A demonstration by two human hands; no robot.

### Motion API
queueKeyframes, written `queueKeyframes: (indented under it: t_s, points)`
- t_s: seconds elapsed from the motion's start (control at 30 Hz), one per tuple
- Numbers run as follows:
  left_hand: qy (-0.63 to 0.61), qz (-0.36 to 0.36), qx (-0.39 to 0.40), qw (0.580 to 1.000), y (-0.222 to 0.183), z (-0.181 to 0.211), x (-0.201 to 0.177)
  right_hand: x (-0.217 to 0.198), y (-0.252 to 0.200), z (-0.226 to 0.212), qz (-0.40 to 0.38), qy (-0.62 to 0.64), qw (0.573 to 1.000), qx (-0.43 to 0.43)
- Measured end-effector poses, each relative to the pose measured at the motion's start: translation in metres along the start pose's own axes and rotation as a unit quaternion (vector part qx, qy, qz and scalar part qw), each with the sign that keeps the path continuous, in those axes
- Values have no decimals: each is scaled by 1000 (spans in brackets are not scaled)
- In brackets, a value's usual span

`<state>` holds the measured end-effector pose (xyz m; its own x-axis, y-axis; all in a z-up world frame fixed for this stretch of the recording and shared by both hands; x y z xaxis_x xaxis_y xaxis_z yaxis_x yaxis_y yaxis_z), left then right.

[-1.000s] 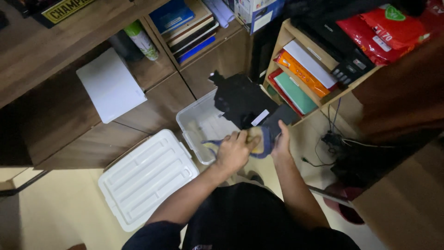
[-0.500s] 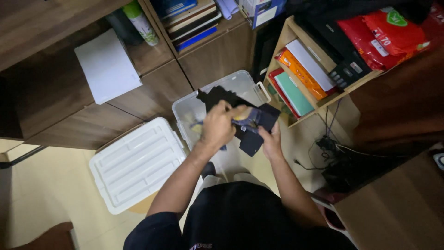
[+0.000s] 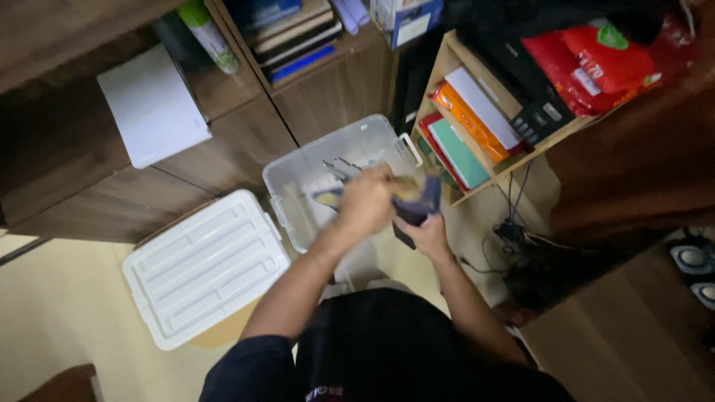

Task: Wiping dust off various trophies on a shelf with a cloth.

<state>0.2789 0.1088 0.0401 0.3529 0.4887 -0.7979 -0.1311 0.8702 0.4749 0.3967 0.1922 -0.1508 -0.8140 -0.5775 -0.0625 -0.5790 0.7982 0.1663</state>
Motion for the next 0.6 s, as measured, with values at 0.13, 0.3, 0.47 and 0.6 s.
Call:
queueKeyframes:
  t_s: [0.13, 0.3, 0.47, 0.6]
  points:
    - [29, 30, -34, 999, 5, -5, -10, -1, 3, 5, 3, -25, 1000, -7]
    - [28, 2, 3, 1000, -3, 5, 0, -13, 15, 12, 4, 5, 1000, 6]
    - [-48, -42, -56, 996, -2, -14, 4, -29, 34, 49, 29, 97, 995, -20]
    - [1, 43, -53, 998, -7, -7, 27, -26, 42, 55, 76, 283, 953, 80]
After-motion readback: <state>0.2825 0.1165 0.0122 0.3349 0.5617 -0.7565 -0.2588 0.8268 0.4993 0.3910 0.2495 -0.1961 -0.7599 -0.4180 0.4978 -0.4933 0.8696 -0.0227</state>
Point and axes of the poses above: each hand's wrist, its own y-axis towards the middle knuckle, its own x-axis out of the palm, z = x × y, the point moved 8 cm from there along y, towards the middle knuckle
